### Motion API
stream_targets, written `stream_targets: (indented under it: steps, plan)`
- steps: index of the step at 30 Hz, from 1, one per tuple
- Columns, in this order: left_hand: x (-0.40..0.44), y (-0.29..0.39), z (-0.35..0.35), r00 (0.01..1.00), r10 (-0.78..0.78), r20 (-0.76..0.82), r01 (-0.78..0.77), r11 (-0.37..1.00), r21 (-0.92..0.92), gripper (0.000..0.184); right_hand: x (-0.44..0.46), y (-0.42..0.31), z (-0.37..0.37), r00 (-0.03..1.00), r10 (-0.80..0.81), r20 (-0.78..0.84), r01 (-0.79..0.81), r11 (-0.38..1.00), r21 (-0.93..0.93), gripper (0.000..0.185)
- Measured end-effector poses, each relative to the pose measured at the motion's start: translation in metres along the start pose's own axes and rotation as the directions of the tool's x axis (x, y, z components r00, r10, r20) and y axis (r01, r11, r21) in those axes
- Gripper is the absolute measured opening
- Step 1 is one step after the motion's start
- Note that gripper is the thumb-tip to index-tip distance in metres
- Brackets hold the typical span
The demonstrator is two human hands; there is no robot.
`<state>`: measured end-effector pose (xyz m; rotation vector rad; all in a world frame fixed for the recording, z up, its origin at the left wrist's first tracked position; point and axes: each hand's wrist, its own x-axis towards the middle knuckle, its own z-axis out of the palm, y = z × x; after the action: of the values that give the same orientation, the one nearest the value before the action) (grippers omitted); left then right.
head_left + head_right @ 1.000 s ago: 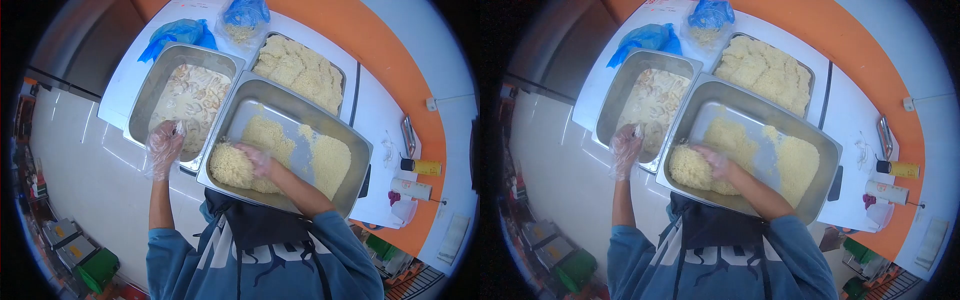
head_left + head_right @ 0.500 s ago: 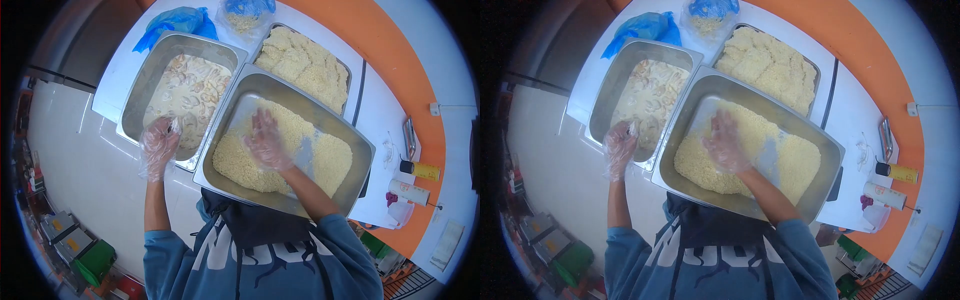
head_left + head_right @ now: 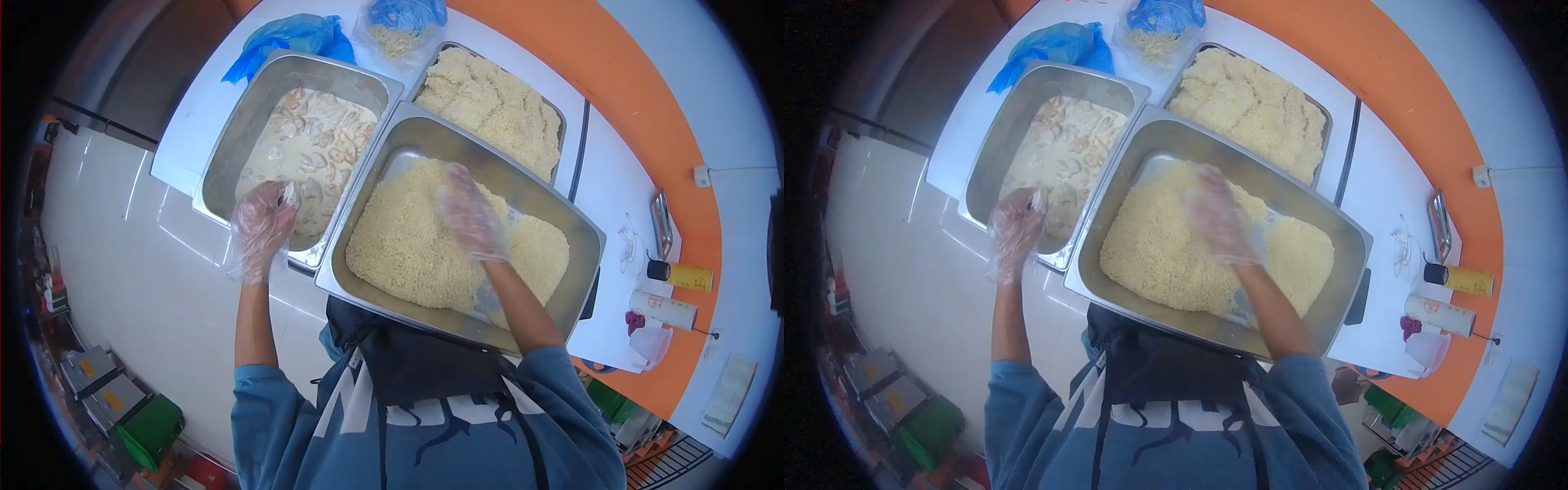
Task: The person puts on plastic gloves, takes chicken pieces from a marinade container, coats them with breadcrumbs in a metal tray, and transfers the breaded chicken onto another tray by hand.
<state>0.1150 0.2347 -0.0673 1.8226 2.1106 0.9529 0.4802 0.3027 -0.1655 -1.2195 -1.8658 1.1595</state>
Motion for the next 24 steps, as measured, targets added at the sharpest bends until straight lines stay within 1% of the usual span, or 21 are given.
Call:
stream_targets:
  steps: [1,3,4,6,7,8,9,10,11,12,13,15,16,17,18,19,20,22,23,24]
  plan:
    - [0.000,0.000,-0.001,1.000,0.022,-0.011,-0.022,1.000,-0.020,0.017,-0.011,0.015,-0.017,0.987,0.157,-0.019,-0.143,0.936,0.323,0.062]
    - [0.001,-0.004,0.002,0.999,-0.026,0.024,0.027,0.999,-0.022,0.018,-0.034,0.030,-0.026,0.904,0.428,0.003,-0.392,0.823,0.411,0.065]
    - [0.001,-0.007,0.004,0.998,-0.055,0.041,0.055,0.998,-0.022,0.018,-0.048,0.025,-0.026,0.881,0.471,-0.048,-0.448,0.863,0.233,0.065]
    - [-0.002,-0.012,0.007,1.000,0.015,-0.028,-0.016,0.999,-0.032,0.020,-0.093,0.033,-0.021,0.833,0.550,0.065,-0.526,0.748,0.404,0.063]
    - [-0.003,-0.013,0.007,0.997,0.051,-0.061,-0.053,0.998,-0.034,0.021,-0.107,0.022,-0.025,0.741,0.641,0.200,-0.672,0.717,0.188,0.056]
    - [-0.003,-0.013,0.007,0.999,0.015,-0.033,-0.016,1.000,-0.024,0.022,-0.117,0.013,-0.027,0.736,0.619,0.274,-0.646,0.764,0.012,0.053]
    - [-0.001,-0.011,0.006,1.000,-0.017,-0.004,0.017,1.000,-0.016,0.022,-0.126,0.003,-0.029,0.728,0.592,0.346,-0.578,0.801,-0.156,0.050]
    - [0.001,-0.009,0.006,0.999,-0.048,0.024,0.048,0.999,-0.007,0.023,-0.133,-0.001,-0.029,0.803,0.431,0.411,-0.359,0.901,-0.244,0.050]
    - [0.001,-0.010,0.008,0.999,-0.042,0.028,0.043,0.999,-0.022,0.023,-0.137,-0.003,-0.029,0.832,0.261,0.490,-0.115,0.944,-0.309,0.051]
    - [0.000,-0.012,0.008,0.999,-0.038,0.033,0.039,0.999,-0.035,0.024,-0.138,0.004,-0.026,0.800,0.357,0.482,-0.349,0.931,-0.110,0.050]
    - [0.000,-0.014,0.008,0.999,-0.034,0.036,0.036,0.998,-0.045,0.024,-0.136,0.012,-0.019,0.748,0.440,0.496,-0.551,0.829,0.096,0.050]
    - [-0.001,-0.013,0.007,1.000,0.003,-0.003,-0.003,1.000,-0.001,0.023,-0.129,0.020,-0.013,0.651,0.596,0.470,-0.752,0.589,0.296,0.050]
    - [-0.002,-0.012,0.006,1.000,0.022,-0.018,-0.022,1.000,0.022,0.023,-0.114,0.006,-0.012,0.610,0.682,0.403,-0.793,0.524,0.312,0.050]
    - [-0.003,-0.014,0.006,0.999,0.034,-0.037,-0.034,0.999,0.003,0.022,-0.099,-0.008,-0.010,0.557,0.761,0.332,-0.824,0.456,0.336,0.049]
    - [-0.003,-0.016,0.008,0.997,0.049,-0.055,-0.050,0.999,-0.016,0.020,-0.086,-0.021,-0.006,0.802,0.555,0.220,-0.595,0.773,0.220,0.051]
    - [-0.002,-0.016,0.010,0.995,0.063,-0.072,-0.066,0.997,-0.038,0.019,-0.073,-0.034,0.000,0.954,0.259,0.151,-0.271,0.961,0.059,0.053]
    - [0.000,-0.014,0.011,0.999,0.025,-0.032,-0.027,0.999,-0.034,0.018,-0.063,-0.041,0.009,0.987,-0.074,0.141,0.092,0.988,-0.124,0.056]
    - [0.003,-0.008,0.007,0.997,-0.059,0.044,0.060,0.998,-0.015,0.017,-0.039,-0.034,0.046,0.942,-0.325,0.082,0.333,0.882,-0.334,0.060]
    - [0.002,-0.004,0.004,0.998,-0.049,0.041,0.050,0.999,-0.007,0.016,-0.033,-0.032,0.062,0.893,-0.443,0.075,0.429,0.792,-0.434,0.062]
    - [0.002,0.000,0.002,0.999,-0.039,0.036,0.039,0.999,0.002,0.016,-0.029,-0.041,0.070,0.938,-0.290,0.190,0.347,0.761,-0.548,0.064]
